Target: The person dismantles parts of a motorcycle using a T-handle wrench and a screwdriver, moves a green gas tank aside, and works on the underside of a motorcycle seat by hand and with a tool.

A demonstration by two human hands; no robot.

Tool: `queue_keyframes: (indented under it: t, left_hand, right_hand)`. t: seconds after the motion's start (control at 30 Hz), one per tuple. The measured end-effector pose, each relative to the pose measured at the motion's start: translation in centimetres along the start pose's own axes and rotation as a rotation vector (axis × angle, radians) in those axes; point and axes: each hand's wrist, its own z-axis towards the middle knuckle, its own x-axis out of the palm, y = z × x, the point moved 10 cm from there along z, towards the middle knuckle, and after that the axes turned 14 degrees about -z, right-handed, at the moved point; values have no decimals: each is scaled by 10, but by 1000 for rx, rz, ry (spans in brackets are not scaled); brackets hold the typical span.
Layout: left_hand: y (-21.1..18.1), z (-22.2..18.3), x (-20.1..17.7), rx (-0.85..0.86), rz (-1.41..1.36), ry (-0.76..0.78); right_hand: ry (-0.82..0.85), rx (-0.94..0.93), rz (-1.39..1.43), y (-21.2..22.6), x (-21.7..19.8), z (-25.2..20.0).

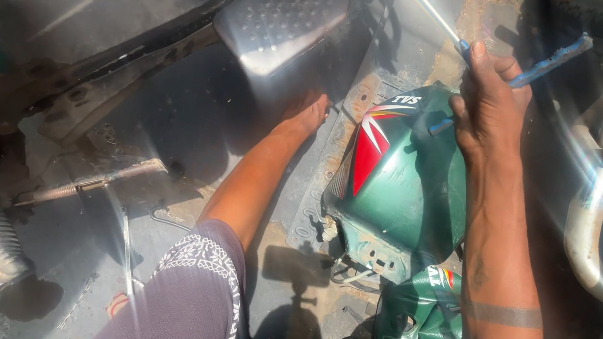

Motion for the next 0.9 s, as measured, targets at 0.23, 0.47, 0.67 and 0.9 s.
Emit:
queue_keyframes:
  t: [0.23, 0.47, 0.67, 0.9]
  left_hand:
    - [18, 9, 15, -16, 13, -19]
    - [19, 12, 18, -9, -14, -36]
    - [35, 25, 42, -44, -121, -63]
    - [10, 50, 60, -249, -1578, 36]
  right_hand:
    - [-33, -135, -116, 28, 1, -16]
    - [-53, -130, -96, 27, 8, -19]
    - [-82, -50, -135, 31, 13, -26]
    - [67, 235, 127, 11, 20, -24]
